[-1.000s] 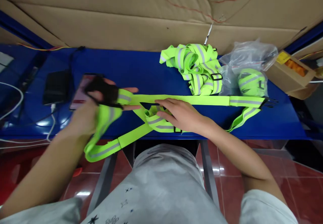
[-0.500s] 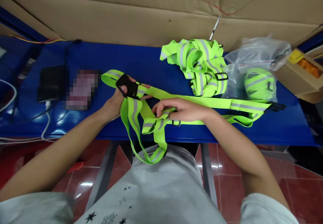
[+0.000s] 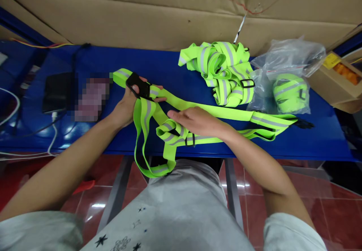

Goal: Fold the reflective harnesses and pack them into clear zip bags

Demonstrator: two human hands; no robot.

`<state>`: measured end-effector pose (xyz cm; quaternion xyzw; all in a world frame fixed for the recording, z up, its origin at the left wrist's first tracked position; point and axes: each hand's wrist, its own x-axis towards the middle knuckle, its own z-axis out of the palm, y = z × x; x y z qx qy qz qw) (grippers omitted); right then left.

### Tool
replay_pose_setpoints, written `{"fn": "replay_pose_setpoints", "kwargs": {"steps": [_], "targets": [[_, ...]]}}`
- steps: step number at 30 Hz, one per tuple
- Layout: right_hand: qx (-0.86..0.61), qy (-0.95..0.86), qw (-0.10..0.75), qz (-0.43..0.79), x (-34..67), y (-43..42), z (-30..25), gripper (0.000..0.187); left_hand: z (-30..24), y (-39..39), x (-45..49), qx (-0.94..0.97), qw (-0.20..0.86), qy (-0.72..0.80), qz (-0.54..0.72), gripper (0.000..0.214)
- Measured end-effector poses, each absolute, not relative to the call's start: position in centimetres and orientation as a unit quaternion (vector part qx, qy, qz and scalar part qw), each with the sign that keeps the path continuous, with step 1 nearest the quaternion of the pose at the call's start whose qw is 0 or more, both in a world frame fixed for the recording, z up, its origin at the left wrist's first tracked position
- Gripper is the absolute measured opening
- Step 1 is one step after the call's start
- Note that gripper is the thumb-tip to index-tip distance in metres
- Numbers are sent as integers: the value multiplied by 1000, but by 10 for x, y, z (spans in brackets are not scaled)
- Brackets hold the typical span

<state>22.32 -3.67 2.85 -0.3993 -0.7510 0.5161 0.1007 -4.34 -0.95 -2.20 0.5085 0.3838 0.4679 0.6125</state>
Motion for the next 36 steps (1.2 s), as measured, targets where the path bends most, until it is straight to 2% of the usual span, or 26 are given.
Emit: {"fn": "replay_pose_setpoints", "kwargs": {"steps": [3, 9, 14, 17, 24, 32, 36], "targets": [[-378, -761, 80, 520, 221, -39, 32, 66, -25, -8, -42, 530, 599, 378, 465, 54], [-370, -710, 84, 593, 244, -33, 36, 49, -29, 1, -47, 533, 577, 388, 481, 51], [-345, -736, 173, 556, 253, -29, 40, 36, -33, 8, -54, 513, 558, 396, 518, 50], [-346, -741, 196, 541, 255, -27, 39, 34, -36, 10, -56, 495, 560, 399, 531, 50], [-401, -779, 287, 387, 250, -30, 28, 31, -29, -1, -46, 481, 548, 396, 559, 52], [-320, -767, 360, 424, 228, -38, 11, 41, -17, -19, -10, 598, 562, 330, 467, 52], [-334, -755, 379, 417, 230, -33, 6, 30, -18, -23, 7, 586, 551, 387, 450, 56]]}}
